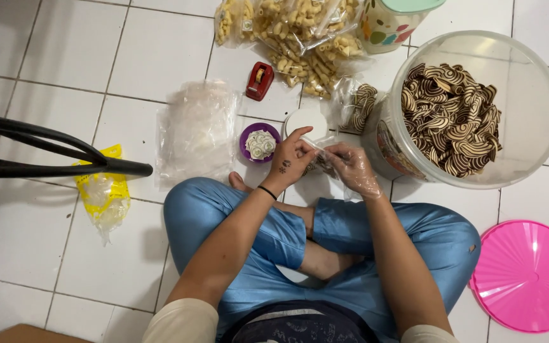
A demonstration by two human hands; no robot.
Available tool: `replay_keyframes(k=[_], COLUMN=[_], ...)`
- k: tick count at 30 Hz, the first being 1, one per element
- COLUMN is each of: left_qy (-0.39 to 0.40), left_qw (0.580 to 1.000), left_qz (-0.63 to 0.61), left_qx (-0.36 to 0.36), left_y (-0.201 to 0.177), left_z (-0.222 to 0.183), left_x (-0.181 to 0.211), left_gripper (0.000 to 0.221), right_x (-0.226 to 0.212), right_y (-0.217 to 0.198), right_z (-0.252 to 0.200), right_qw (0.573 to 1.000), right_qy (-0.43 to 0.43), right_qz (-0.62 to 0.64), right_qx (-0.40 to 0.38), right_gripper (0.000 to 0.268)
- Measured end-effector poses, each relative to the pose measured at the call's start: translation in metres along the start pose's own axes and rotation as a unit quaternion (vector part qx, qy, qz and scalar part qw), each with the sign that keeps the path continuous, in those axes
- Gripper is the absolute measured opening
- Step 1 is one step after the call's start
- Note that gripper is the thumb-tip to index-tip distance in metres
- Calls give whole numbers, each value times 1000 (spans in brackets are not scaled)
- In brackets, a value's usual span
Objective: A person sitting on the floor is manually packing swirl-patterned cookies from a large plastic container into individual small plastic bags, occasionally using a digital scale to weigh them.
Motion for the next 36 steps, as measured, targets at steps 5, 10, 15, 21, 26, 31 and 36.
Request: replay_keyframes(k=[5, 10, 15, 21, 26, 31, 36], left_qy=[16, 27, 42, 76, 98, 97, 103], left_qw=[1000, 999, 997, 994, 994, 992, 981], left_qz=[-11, -1, 66, 74, 55, 75, 164], left_qx=[-10, -21, 8, -1, -18, -13, 10], left_y=[1, 1, -4, 1, 5, 2, -3], left_z=[0, -3, -4, -6, -6, -7, -8], left_x=[6, 11, 19, 22, 21, 22, 33], left_gripper=[55, 56, 54, 55, 56, 57, 49], right_x=[3, -6, -8, -4, -5, -15, -21], right_y=[-5, -4, -4, -11, -15, -8, -5], right_z=[1, -1, 0, -1, 0, -1, -2], right_qw=[1000, 1000, 995, 996, 995, 994, 996], right_qy=[4, -6, -41, -45, -43, -57, -42], right_qz=[-2, -6, -82, -78, -94, -93, -71], right_qx=[6, -1, -29, -20, -10, -21, -36], right_gripper=[15, 14, 15, 15, 14, 14, 14])
Point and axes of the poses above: each hand's wrist, its own z-axis towards the middle knuckle, its own y-axis out of the palm, x = y × z, the point moved 6 cm from there along z, towards the middle knuckle, and after that the axes turned 1 degree about -z, right-handed, at the moved point
